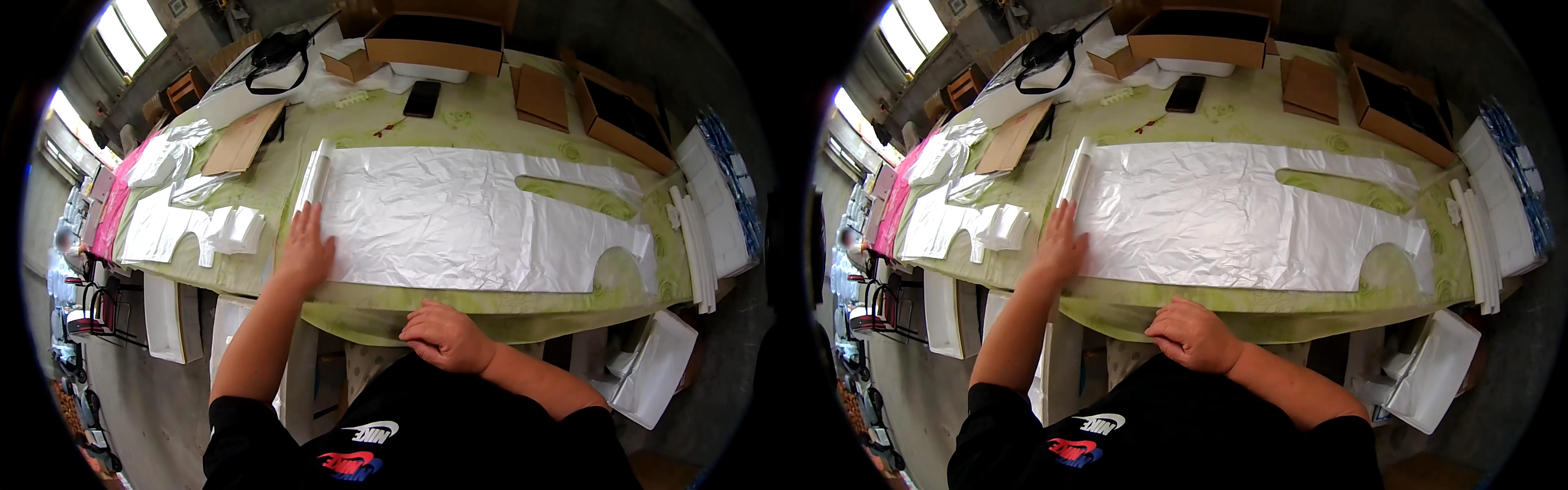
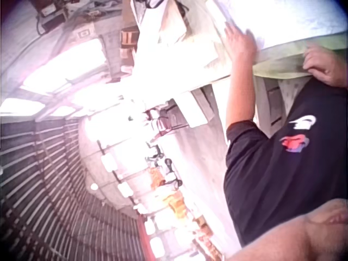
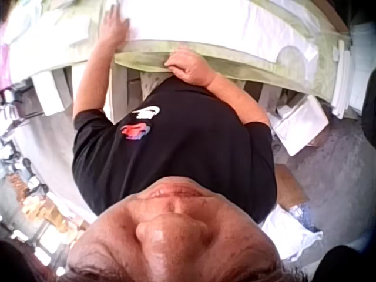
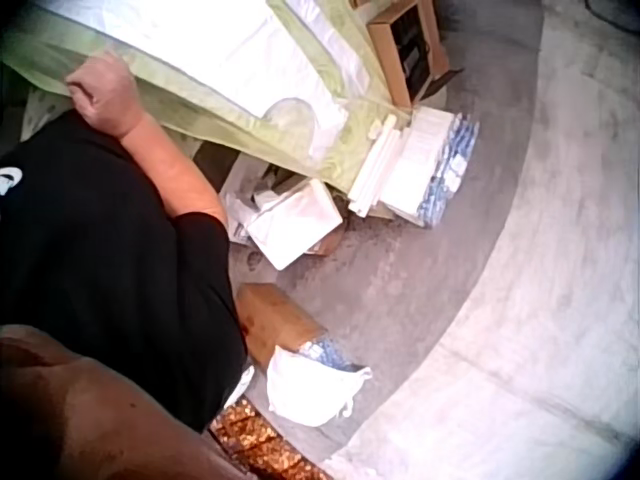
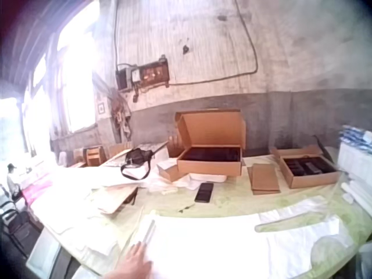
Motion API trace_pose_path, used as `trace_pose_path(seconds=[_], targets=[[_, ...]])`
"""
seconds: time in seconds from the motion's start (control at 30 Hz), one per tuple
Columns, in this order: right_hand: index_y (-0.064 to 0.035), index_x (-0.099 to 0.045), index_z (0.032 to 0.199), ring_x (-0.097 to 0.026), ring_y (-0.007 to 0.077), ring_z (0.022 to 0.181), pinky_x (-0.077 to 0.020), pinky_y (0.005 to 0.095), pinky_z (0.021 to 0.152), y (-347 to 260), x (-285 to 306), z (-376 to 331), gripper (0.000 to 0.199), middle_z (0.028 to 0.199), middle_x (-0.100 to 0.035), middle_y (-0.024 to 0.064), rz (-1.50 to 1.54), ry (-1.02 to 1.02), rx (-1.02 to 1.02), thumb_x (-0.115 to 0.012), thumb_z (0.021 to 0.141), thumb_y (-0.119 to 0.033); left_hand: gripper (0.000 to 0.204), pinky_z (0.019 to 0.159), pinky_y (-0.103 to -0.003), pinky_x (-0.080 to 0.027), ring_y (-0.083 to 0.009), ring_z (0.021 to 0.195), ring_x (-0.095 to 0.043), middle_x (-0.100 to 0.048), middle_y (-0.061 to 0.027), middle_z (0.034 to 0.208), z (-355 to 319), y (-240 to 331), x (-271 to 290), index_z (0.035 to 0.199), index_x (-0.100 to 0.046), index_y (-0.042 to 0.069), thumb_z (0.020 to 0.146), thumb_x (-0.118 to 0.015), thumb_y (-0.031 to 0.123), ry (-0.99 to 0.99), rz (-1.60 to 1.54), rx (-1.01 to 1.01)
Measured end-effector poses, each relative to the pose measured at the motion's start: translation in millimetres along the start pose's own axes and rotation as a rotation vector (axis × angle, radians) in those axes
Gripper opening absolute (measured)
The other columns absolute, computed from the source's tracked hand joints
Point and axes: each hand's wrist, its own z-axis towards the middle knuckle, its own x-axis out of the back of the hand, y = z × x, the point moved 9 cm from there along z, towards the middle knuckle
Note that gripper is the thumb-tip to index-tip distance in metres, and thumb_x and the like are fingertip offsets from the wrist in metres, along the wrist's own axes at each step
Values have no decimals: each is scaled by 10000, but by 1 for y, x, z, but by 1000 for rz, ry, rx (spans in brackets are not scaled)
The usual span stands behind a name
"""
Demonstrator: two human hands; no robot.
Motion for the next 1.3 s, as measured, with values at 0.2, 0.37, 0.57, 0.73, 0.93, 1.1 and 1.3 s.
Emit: trace_pose_path(seconds=[0.2, 0.37, 0.57, 0.73, 0.93, 1.1, 1.3], targets=[[-79, -715, 971, -661, 303, 910, -531, 416, 835, 2, 9, -5, 155, 953, -700, 95, 19, 45, -1, -750, 823, -55, 969, 1238, -451, -247, -403, 1514, -277, -288, -244, 1637, 15, -28, 2, 1629, -200, 65, 903, -691, 479, -5, 162, 209], [-78, -711, 985, -666, 305, 875, -543, 405, 782, -2, 12, -6, 167, 941, -702, 95, 37, 67, 13, -744, 824, -45, 937, 1059, -452, -467, -390, 1271, -567, -532, -250, 1444, 30, -115, -2, 1642, -152, 117, 908, -698, 320, 15, -2, 262], [-85, -677, 1204, -644, 331, 1071, -533, 394, 935, 6, 25, 1, 341, 1172, -654, 149, 24, 150, -168, -738, 870, -122, 853, 732, -323, -543, -163, 815, -595, -603, -110, 1199, 18, 16, -9, 1645, -160, 206, 933, -613, 80, -45, -1291, 337], [-138, -422, 1547, -577, 359, 1210, -475, 392, 1028, 16, 18, 14, 718, 1311, -560, 209, 245, 75, -442, -741, 916, -264, 923, 689, -375, -570, -189, 822, -593, -535, -112, 1213, -1, 116, -46, 1632, -91, 305, 910, -596, 28, -186, -1766, 382], [-64, -366, 1567, -577, 369, 1232, -462, 406, 1045, 40, 31, -9, 777, 1376, -556, 242, 164, 152, -529, -732, 914, -272, 1030, 702, -361, -564, -195, 858, -597, -518, -120, 1263, -7, 170, -68, 1648, 24, 216, 899, -656, 25, -170, -1614, 334], [-82, -383, 1570, -570, 342, 1281, -452, 394, 1071, 50, 51, -52, 763, 1430, -539, 240, 155, 202, -665, -714, 892, -199, 810, 1202, -399, -303, -344, 1537, -258, -229, -264, 1660, 12, 189, -71, 1599, -335, 116, 908, -751, 190, 0, -881, -106], [-159, -459, 1547, -570, 274, 1269, -464, 364, 1060, 39, 77, -93, 723, 1425, -541, 191, 192, 132, -807, -722, 874, -140, 706, 906, -360, -506, -254, 1173, -585, -518, -157, 1464, 98, 139, -100, 1551, -436, 120, 936, -744, 280, -149, -1052, 164]])
